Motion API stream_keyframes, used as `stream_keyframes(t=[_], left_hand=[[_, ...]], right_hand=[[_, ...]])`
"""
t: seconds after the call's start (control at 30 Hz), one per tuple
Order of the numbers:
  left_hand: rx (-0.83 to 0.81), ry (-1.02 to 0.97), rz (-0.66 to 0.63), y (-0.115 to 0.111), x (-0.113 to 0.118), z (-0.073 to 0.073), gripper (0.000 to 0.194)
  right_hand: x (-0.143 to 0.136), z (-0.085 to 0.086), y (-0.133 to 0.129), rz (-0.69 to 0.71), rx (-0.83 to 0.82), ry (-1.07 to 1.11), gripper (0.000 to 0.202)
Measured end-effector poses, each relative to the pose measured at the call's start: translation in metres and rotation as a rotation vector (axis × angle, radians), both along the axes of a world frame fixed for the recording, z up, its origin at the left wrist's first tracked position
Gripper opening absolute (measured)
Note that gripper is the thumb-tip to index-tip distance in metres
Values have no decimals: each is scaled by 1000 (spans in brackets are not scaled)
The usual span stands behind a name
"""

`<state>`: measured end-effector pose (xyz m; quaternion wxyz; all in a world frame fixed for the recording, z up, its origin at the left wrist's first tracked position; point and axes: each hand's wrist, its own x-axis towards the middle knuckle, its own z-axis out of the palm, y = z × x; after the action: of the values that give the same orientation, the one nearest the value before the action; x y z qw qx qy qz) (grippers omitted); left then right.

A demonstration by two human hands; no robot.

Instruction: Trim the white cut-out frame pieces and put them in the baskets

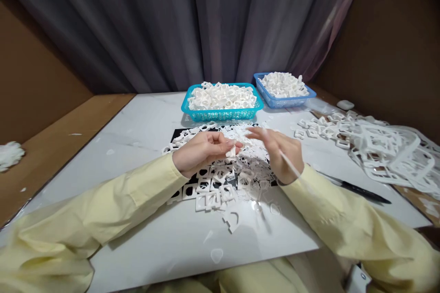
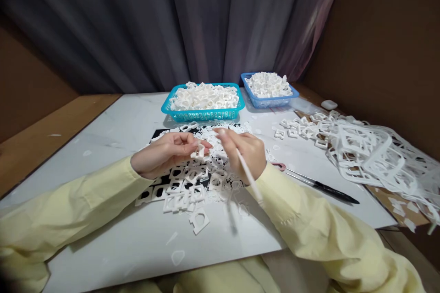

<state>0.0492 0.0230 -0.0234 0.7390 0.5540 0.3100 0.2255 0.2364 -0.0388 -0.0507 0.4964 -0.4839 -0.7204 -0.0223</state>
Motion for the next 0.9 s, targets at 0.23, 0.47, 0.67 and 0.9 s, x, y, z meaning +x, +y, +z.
stream_keyframes(t=[0.23,0.47,0.67,0.9], left_hand=[[-5,72,-3,-5,1,4,16],[-25,96,10,-5,-1,6,13],[15,85,-5,-6,-1,9,16],[179,96,14,-8,-2,11,17]], right_hand=[[1,16,-7,48,-269,290,26],[-4,14,-6,296,-435,654,22],[-2,25,-11,251,-474,572,19],[1,32,-11,360,-668,537,11]])
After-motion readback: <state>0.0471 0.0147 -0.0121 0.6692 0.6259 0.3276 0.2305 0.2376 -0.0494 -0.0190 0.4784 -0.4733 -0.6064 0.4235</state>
